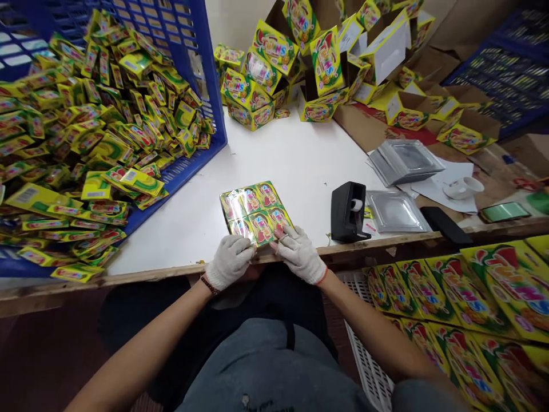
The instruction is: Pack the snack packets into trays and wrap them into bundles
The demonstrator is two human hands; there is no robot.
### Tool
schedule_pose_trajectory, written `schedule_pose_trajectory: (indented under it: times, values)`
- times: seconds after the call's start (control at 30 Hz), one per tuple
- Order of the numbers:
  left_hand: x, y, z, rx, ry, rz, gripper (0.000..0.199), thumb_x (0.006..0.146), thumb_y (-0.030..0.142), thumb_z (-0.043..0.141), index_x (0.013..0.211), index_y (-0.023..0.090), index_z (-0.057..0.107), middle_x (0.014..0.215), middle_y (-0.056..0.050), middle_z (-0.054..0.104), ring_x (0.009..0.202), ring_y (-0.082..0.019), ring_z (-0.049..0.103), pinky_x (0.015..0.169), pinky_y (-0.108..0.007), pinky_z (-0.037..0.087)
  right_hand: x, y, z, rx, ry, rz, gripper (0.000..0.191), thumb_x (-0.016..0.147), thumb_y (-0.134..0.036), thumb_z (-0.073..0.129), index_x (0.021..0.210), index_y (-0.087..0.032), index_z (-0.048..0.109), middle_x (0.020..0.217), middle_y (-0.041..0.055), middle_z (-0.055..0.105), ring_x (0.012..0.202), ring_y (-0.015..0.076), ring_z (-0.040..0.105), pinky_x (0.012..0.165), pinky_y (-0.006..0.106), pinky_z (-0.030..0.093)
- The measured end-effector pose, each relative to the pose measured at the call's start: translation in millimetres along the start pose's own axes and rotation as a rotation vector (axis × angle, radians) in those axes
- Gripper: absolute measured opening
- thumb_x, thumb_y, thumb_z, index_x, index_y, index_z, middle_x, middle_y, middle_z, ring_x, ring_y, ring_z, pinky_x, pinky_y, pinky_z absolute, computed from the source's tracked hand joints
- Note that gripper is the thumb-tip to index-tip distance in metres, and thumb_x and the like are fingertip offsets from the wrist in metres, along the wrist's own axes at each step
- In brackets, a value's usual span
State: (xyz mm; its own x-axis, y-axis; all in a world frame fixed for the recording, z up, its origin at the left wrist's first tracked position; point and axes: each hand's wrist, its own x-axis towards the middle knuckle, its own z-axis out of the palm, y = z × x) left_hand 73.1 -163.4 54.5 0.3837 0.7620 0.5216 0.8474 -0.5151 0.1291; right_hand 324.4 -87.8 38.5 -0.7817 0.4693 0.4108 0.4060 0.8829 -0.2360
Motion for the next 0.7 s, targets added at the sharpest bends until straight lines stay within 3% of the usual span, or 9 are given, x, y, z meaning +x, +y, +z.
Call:
schedule_pose_trajectory:
  times: [0.07,0.1,0.2,0.27,0.3,0.4,0.5,0.63,0.7]
  values:
    - [-2,-1,1.1,-0.014,0.01,-0.006,0.017,0.087,0.015,0.055,0.089,0.024,0.069,0.093,-0.006,0.07,0.092,-0.019,0.061,0.08,-0.037,0.048,-20,15,-20,0.06,0.113,0.109,0.042,0.083,-0.014,0.052,0.121,-0.023,0.065,0.134,0.0134,0.061,0.132,0.0277,0.049,0.106,0.05,0.041]
    - [-2,-3,3.1,-0.019,0.017,-0.004,0.017,0.086,0.015,0.055,0.087,0.024,0.069,0.093,-0.006,0.07,0.091,-0.02,0.061,0.08,-0.037,0.048,-32,26,-32,0.047,0.219,0.248,0.038,0.084,-0.017,0.051,0.119,-0.02,0.066,0.128,0.0151,0.063,0.125,0.0274,0.054,0.104,0.048,0.044]
    - [7,-10,16.3,-0.008,0.044,-0.009,0.016,0.083,0.015,0.055,0.082,0.024,0.068,0.091,-0.006,0.07,0.088,-0.02,0.062,0.078,-0.038,0.047,-65,67,-70,-0.086,0.565,0.847,0.035,0.089,-0.03,0.047,0.113,-0.013,0.066,0.114,0.0184,0.065,0.11,0.0289,0.06,0.1,0.047,0.045]
    - [20,-14,28.1,0.025,0.065,-0.021,0.014,0.082,0.016,0.055,0.08,0.024,0.067,0.089,-0.006,0.069,0.086,-0.022,0.062,0.076,-0.038,0.046,-79,94,-88,-0.031,0.591,1.156,0.04,0.089,-0.039,0.044,0.103,-0.011,0.069,0.108,0.0191,0.066,0.104,0.0296,0.06,0.097,0.047,0.045]
    - [27,-15,33.4,0.041,0.078,-0.028,0.014,0.081,0.017,0.055,0.08,0.023,0.067,0.088,-0.007,0.069,0.085,-0.022,0.061,0.075,-0.038,0.045,-82,105,-93,0.04,0.551,1.24,0.043,0.09,-0.042,0.04,0.096,-0.012,0.07,0.103,0.0181,0.067,0.1,0.0287,0.062,0.094,0.045,0.046]
    - [45,-15,42.3,0.055,0.103,-0.037,0.015,0.082,0.018,0.053,0.081,0.023,0.067,0.088,-0.008,0.069,0.083,-0.023,0.06,0.072,-0.038,0.043,-80,123,-95,0.215,0.422,1.27,0.046,0.089,-0.047,0.039,0.075,-0.017,0.071,0.084,0.0108,0.07,0.084,0.0235,0.064,0.082,0.038,0.049]
    - [52,-14,41.9,0.062,0.085,-0.041,0.015,0.082,0.018,0.053,0.08,0.023,0.067,0.088,-0.008,0.069,0.081,-0.024,0.059,0.07,-0.037,0.042,-72,121,-91,0.238,0.419,1.239,0.03,0.077,-0.044,0.056,0.065,-0.02,0.067,0.079,0.0067,0.068,0.081,0.0217,0.062,0.08,0.034,0.048]
    - [53,-12,37.1,0.126,0.08,-0.027,0.014,0.081,0.018,0.055,0.081,0.022,0.067,0.089,-0.008,0.069,0.082,-0.024,0.059,0.07,-0.037,0.041,-75,98,-91,0.194,0.565,1.249,0.024,0.07,-0.044,0.062,0.065,-0.02,0.064,0.099,0.0097,0.066,0.096,0.0239,0.059,0.09,0.035,0.046]
    - [53,-12,35.8,0.13,0.078,-0.02,0.014,0.081,0.018,0.055,0.081,0.022,0.068,0.089,-0.009,0.068,0.082,-0.024,0.059,0.069,-0.037,0.041,-82,83,-90,0.224,0.641,1.26,0.029,0.07,-0.048,0.063,0.068,-0.019,0.064,0.1,0.0092,0.065,0.094,0.023,0.058,0.088,0.034,0.046]
